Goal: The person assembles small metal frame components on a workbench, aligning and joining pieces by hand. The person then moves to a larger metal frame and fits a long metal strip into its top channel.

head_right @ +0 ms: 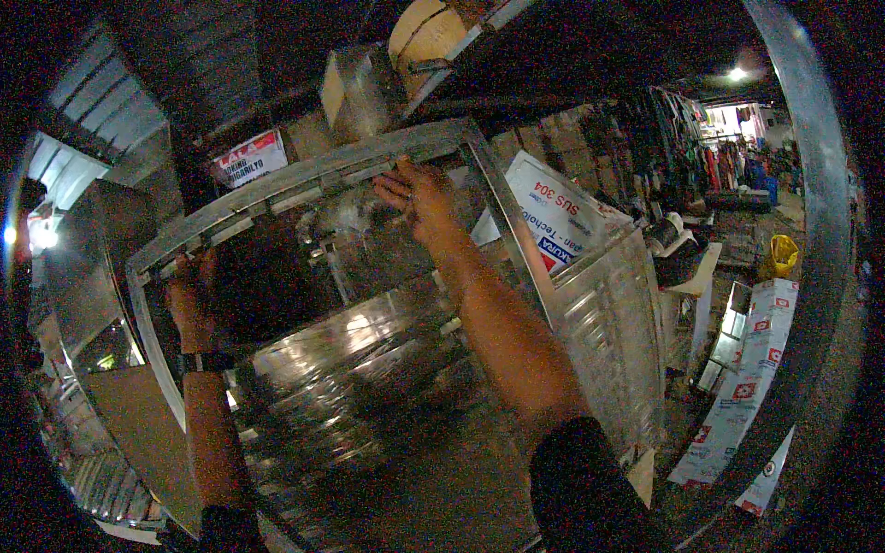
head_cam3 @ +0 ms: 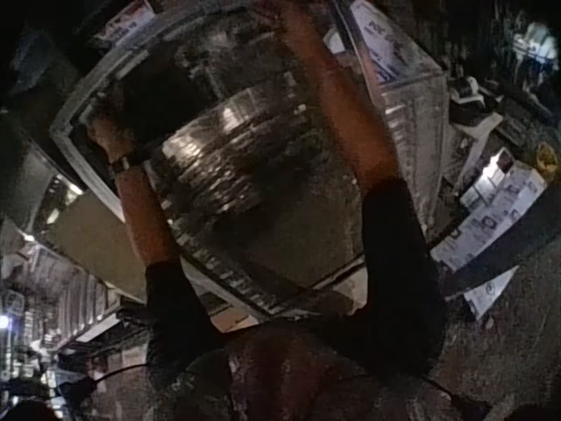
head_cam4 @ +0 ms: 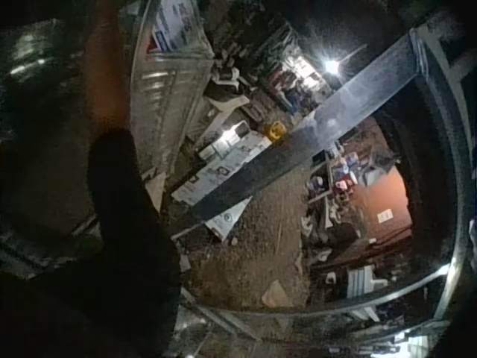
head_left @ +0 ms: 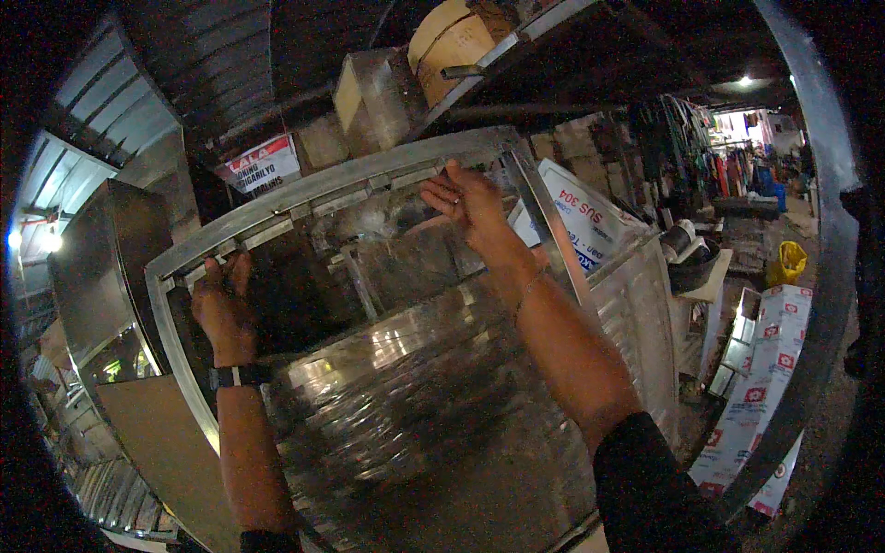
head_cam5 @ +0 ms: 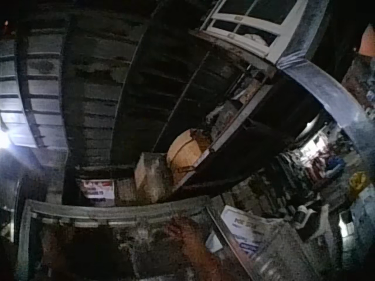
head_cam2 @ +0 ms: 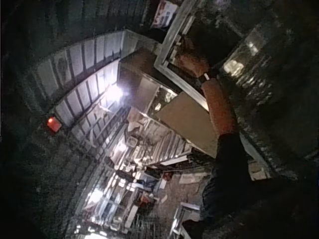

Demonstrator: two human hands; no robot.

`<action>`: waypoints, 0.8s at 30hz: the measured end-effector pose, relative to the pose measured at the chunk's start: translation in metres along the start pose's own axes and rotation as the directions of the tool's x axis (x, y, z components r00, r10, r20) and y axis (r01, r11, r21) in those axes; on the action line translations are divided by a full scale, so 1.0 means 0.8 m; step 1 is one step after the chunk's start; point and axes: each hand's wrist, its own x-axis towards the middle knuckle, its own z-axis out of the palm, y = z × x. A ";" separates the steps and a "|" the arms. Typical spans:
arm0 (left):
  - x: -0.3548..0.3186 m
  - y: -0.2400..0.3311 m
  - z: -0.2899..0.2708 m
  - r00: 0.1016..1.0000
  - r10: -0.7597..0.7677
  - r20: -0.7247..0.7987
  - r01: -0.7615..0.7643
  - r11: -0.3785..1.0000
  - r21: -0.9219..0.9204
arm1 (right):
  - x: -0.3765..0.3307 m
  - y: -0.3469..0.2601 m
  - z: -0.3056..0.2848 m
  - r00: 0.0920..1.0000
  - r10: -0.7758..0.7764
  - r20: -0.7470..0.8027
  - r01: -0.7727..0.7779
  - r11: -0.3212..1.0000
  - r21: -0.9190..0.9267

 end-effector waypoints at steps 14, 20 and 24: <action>0.003 -0.011 -0.010 0.988 -0.157 -0.003 0.146 0.926 -0.349 | 0.014 -0.029 -0.013 0.988 -0.105 -0.113 -0.003 0.716 -0.698; 0.011 -0.017 -0.009 0.996 -0.082 0.019 0.084 0.988 -0.133 | 0.022 -0.025 -0.038 0.831 -0.425 0.360 0.460 0.160 -0.873; 0.003 -0.016 -0.004 0.988 -0.152 0.028 0.152 0.919 -0.365 | 0.024 -0.039 -0.050 0.709 -0.399 0.581 0.547 -0.210 -0.811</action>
